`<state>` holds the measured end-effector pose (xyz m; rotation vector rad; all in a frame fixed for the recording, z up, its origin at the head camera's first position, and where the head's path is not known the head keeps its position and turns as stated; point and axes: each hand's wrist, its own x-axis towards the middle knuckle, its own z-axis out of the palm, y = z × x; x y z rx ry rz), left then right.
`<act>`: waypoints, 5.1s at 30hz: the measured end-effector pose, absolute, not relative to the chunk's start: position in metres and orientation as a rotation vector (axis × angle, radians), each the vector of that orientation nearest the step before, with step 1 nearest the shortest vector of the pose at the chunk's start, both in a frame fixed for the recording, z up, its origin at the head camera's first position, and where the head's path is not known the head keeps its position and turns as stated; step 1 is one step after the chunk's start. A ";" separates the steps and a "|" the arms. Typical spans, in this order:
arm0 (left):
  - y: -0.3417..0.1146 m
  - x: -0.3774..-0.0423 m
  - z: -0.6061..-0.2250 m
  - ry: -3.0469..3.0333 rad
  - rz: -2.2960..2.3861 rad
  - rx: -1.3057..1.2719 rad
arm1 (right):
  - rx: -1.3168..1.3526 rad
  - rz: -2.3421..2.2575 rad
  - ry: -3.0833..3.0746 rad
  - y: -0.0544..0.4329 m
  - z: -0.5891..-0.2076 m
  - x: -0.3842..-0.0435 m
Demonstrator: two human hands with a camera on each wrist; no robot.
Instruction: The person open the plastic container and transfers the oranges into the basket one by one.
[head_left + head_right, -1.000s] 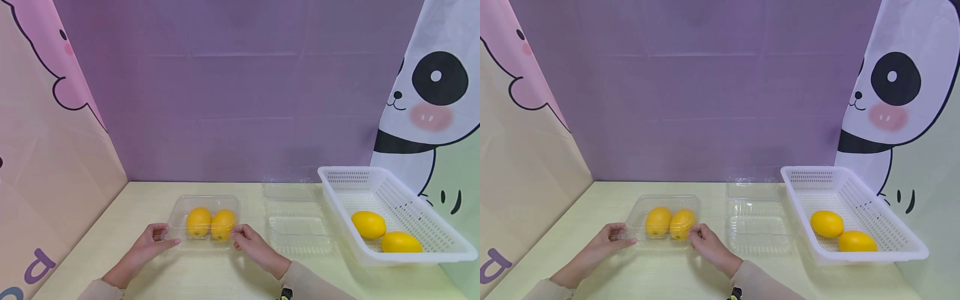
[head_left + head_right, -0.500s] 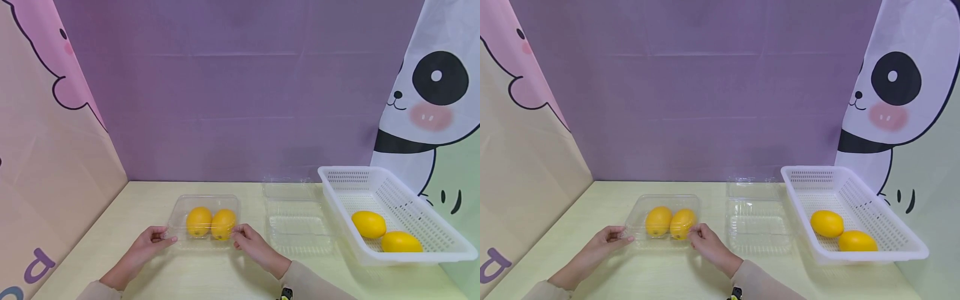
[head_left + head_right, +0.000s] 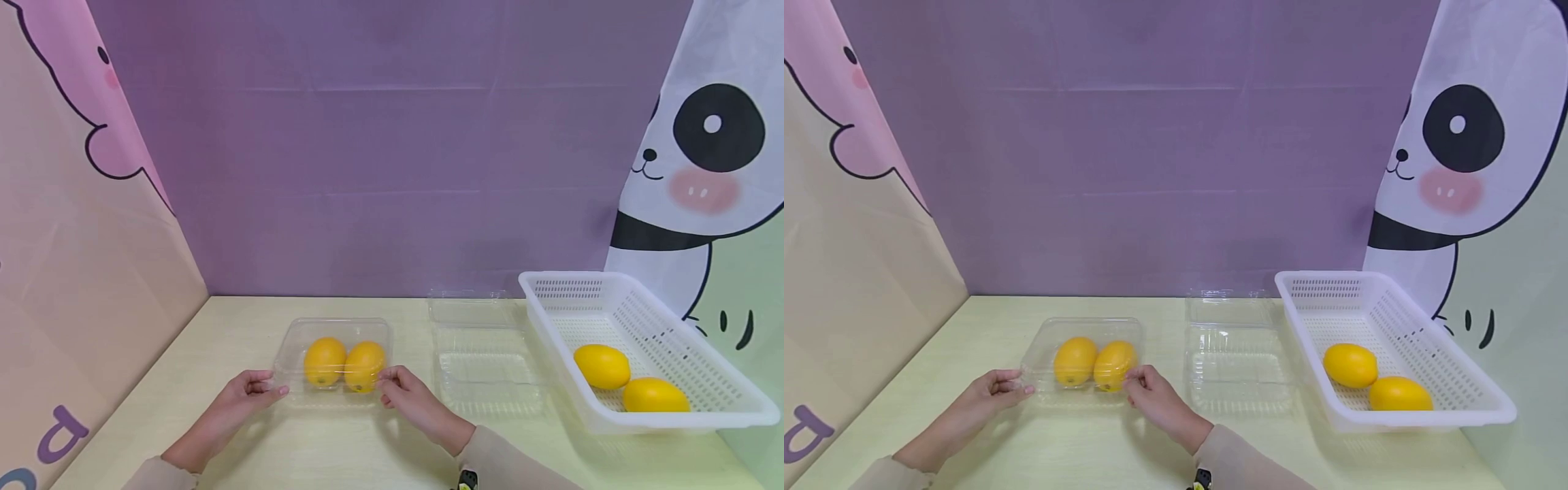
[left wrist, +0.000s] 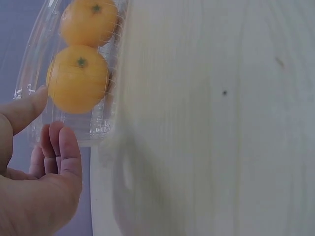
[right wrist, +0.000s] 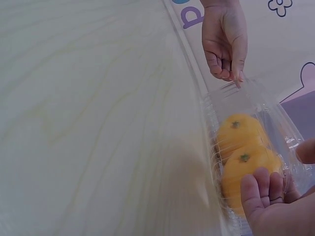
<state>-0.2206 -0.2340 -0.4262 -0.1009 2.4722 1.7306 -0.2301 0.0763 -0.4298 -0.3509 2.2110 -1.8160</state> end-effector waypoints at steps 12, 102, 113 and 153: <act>-0.234 -0.220 -0.423 2.435 1.747 -0.070 | -0.361 -1.815 2.219 0.076 -0.432 -0.233; -0.218 -0.242 -0.397 2.926 1.669 0.291 | -0.367 -1.743 2.379 0.077 -0.429 -0.234; -0.209 -0.249 -0.391 2.868 1.812 0.211 | -0.383 -1.720 2.386 0.078 -0.432 -0.234; -0.204 -0.279 -0.365 2.672 2.042 0.113 | -0.380 -1.687 2.381 0.079 -0.430 -0.234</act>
